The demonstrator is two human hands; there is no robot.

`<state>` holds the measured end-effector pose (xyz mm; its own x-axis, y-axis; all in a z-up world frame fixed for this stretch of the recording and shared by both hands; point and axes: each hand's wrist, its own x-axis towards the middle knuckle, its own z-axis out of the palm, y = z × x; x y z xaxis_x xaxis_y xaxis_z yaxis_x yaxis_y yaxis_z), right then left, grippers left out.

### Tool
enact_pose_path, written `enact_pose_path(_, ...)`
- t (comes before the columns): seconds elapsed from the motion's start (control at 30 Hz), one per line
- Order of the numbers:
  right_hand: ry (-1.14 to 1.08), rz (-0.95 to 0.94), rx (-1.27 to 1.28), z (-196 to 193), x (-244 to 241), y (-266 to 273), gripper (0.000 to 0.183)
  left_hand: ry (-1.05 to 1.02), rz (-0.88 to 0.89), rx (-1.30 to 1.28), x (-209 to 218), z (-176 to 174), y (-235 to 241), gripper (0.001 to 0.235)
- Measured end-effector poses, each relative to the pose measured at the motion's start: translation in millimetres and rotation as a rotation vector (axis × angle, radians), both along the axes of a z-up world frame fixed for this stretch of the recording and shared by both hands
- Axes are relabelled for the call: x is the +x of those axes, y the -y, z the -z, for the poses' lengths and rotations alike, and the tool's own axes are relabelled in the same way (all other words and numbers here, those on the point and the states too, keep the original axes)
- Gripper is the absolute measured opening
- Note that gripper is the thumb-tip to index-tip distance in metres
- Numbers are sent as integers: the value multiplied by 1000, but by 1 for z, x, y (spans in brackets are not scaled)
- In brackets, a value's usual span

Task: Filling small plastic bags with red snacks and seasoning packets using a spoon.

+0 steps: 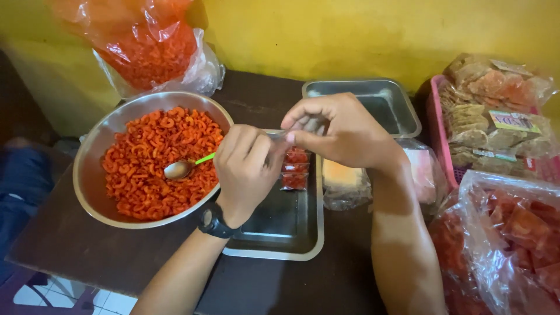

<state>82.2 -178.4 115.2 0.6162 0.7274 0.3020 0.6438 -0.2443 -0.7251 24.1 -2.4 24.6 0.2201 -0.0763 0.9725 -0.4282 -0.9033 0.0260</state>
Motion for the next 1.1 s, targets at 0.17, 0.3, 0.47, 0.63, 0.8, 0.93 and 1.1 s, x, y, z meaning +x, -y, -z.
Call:
enact_pose_path(0.17,-67,-46,-18,-5,-3,-1,13,-11,-30,25,2,12,-7,32)
enact_pose_path(0.3,-72,-8,-15,-1,-1,-1,14,24,-43,60,7,19,-8,19)
enact_pose_path(0.47,-83,30,63,4,12,9,14,-116,230,-205,-7,1,5,57)
enact_pose_path(0.63,-113,5,126,10,22,13,14,-503,718,-734,-9,7,4,68)
enact_pose_path(0.8,-162,-51,66,10,21,13,19,-519,683,-867,-11,3,7,42)
enact_pose_path(0.93,-146,-50,77,15,26,12,12,-531,663,-796,-6,11,2,38)
enact_pose_path(1.1,-145,-19,65,13,25,13,9,-539,709,-761,-2,11,-2,31)
